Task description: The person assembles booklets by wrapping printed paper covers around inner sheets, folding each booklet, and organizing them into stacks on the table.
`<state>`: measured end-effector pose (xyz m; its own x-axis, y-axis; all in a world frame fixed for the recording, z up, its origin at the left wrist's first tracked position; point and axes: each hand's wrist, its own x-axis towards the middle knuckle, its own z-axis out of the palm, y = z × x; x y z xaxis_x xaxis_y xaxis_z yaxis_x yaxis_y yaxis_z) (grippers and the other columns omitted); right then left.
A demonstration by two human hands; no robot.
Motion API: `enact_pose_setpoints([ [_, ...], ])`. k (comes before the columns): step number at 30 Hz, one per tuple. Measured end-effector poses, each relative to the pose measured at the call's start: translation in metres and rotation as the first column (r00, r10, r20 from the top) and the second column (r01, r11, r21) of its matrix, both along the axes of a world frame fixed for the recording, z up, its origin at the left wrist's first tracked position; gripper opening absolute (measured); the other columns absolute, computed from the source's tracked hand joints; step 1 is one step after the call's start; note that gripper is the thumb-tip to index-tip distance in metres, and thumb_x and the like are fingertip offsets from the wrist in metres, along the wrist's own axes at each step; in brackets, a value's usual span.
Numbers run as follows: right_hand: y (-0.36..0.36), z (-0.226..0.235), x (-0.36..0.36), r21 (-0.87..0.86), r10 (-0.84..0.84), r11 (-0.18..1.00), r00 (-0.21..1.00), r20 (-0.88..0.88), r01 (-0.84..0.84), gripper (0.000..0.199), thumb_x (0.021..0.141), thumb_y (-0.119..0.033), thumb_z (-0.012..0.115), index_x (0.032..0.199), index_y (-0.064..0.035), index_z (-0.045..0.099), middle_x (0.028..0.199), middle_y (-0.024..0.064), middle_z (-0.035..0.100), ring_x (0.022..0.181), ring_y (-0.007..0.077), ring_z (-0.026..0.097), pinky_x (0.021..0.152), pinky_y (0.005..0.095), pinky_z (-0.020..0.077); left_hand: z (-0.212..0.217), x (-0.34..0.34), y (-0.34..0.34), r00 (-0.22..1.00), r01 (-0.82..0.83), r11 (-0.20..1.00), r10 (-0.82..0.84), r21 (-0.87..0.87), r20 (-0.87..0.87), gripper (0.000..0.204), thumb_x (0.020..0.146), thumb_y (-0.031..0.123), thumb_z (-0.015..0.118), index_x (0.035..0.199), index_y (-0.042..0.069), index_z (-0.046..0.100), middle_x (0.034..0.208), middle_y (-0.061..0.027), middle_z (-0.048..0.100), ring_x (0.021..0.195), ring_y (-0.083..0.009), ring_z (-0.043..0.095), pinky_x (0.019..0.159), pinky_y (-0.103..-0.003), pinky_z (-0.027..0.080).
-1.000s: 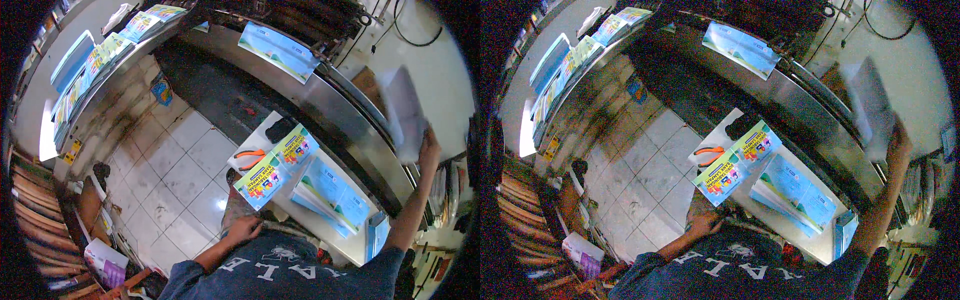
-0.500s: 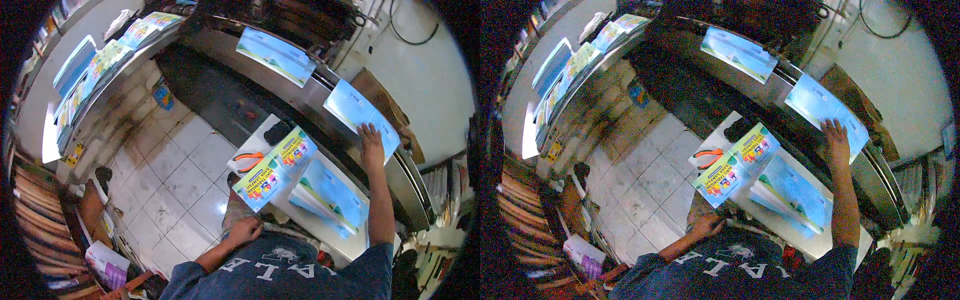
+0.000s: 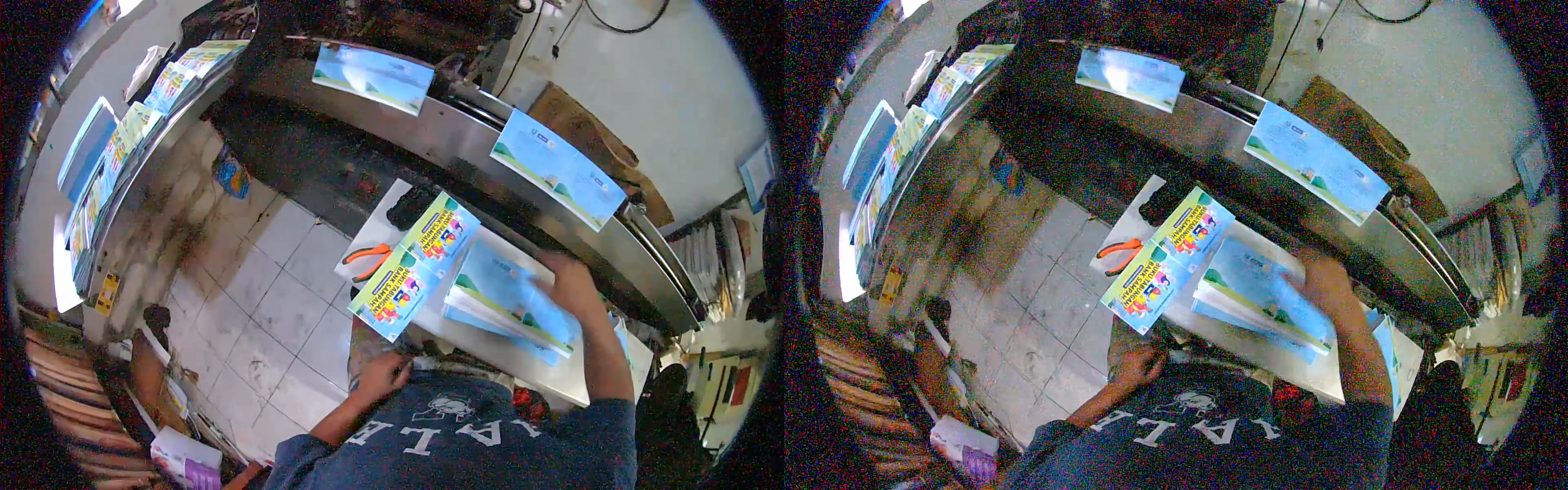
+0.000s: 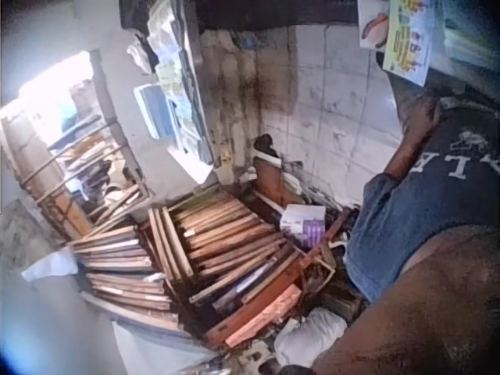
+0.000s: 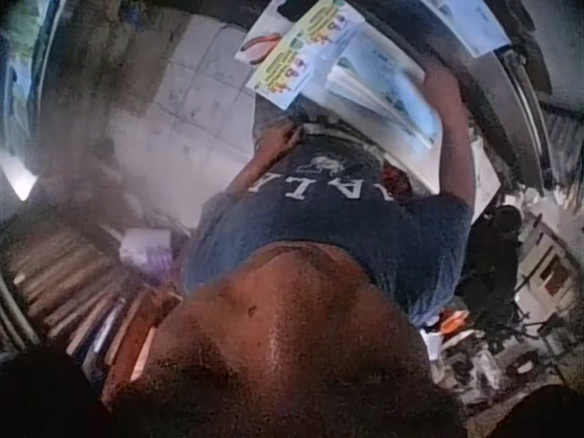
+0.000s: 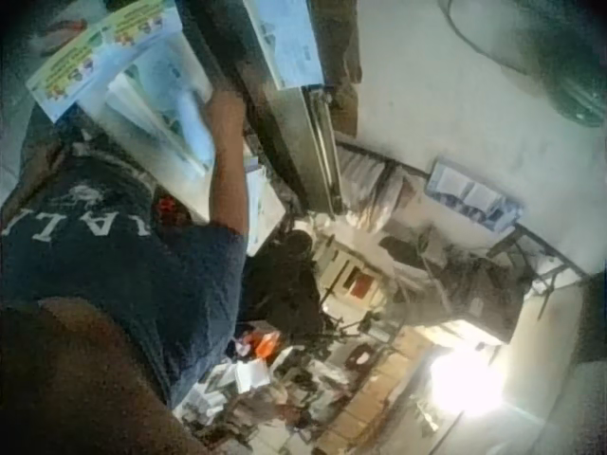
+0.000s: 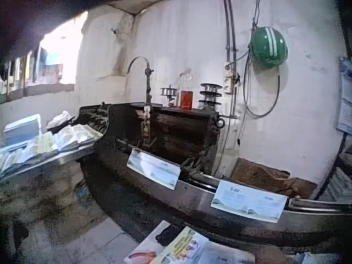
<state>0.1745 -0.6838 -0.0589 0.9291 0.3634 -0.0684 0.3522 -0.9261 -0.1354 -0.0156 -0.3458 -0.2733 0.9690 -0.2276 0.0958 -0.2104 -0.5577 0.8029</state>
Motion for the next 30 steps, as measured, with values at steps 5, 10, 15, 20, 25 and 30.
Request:
enact_pose_setpoints([
  [5, 0.021, -0.019, -0.098, -0.244, 0.08, 0.967, 0.997, 0.003, -0.077, 0.067, 0.072, -0.036, 0.075, 0.127, -0.0039, 0.053, 0.13, 0.0167, 0.053, 0.121, 0.0343, 0.05, 0.102, 0.0427, 0.0409, 0.015, 0.004, 0.0, 1.0, -0.023, 0.998, 0.024, 0.064, -0.017, 0.018, 0.083, 0.022, 0.063, 0.087, 0.005, 0.064, 0.077, -0.0154, 0.062, 0.07, -0.034, 0.061, 0.064, -0.044, 0.05],
  [10, 0.0, 0.007, -0.078, 0.104, 0.004, 0.994, 0.935, -0.354, 0.035, 0.051, 0.079, -0.024, 0.069, 0.125, -0.0037, 0.056, 0.128, 0.0176, 0.056, 0.114, 0.0315, 0.057, 0.099, 0.0363, 0.044, 0.0, 0.008, 0.0, 0.992, 0.068, 0.997, -0.07, 0.023, 0.106, 0.019, 0.084, 0.022, 0.062, 0.09, 0.004, 0.062, 0.077, -0.0156, 0.061, 0.07, -0.0345, 0.062, 0.062, -0.044, 0.05],
  [15, -0.036, 0.038, -0.032, -0.172, -0.346, 0.938, 0.841, -0.415, 0.301, 0.034, 0.088, -0.027, 0.057, 0.117, -0.009, 0.06, 0.106, 0.0222, 0.064, 0.096, 0.0406, 0.062, 0.085, 0.0472, 0.0487, -0.005, 0.004, 0.0, 0.997, 0.041, 0.999, -0.04, -0.015, 0.064, 0.02, 0.084, 0.022, 0.062, 0.09, 0.003, 0.062, 0.077, -0.0161, 0.06, 0.07, -0.0347, 0.062, 0.062, -0.044, 0.05],
  [20, -0.094, 0.11, 0.039, 0.112, -0.448, 0.894, 0.877, 0.174, 0.435, 0.026, 0.085, -0.011, 0.055, 0.107, -0.0015, 0.064, 0.1, 0.0183, 0.067, 0.093, 0.0274, 0.065, 0.082, 0.0386, 0.0496, -0.001, 0.003, 0.003, 0.999, 0.021, 1.0, -0.022, 0.022, 0.035, 0.021, 0.084, 0.023, 0.061, 0.091, 0.004, 0.063, 0.078, -0.0162, 0.061, 0.071, -0.0343, 0.062, 0.063, -0.044, 0.051],
  [25, -0.072, 0.136, 0.123, -0.047, -0.015, 0.99, 0.436, 0.9, 0.132, 0.05, 0.086, 0.005, 0.042, 0.132, -0.0126, 0.053, 0.132, 0.0131, 0.053, 0.124, 0.0276, 0.05, 0.105, 0.0377, 0.0381, -0.017, 0.002, 0.002, 0.998, 0.021, 1.0, -0.022, 0.021, 0.053, 0.021, 0.084, 0.023, 0.061, 0.09, 0.003, 0.063, 0.078, -0.0162, 0.062, 0.072, -0.0343, 0.062, 0.064, -0.043, 0.051],
  [30, -0.052, 0.036, 0.16, 0.011, -0.061, 0.997, 0.691, 0.72, 0.077, 0.063, 0.076, 0.011, 0.047, 0.133, -0.0145, 0.051, 0.138, 0.0132, 0.048, 0.129, 0.0299, 0.043, 0.108, 0.0401, 0.0339, -0.004, 0.006, 0.0, 0.999, 0.02, 1.0, -0.02, -0.013, 0.028, 0.02, 0.083, 0.022, 0.061, 0.088, 0.003, 0.062, 0.077, -0.0167, 0.061, 0.072, -0.0351, 0.061, 0.065, -0.043, 0.051],
])
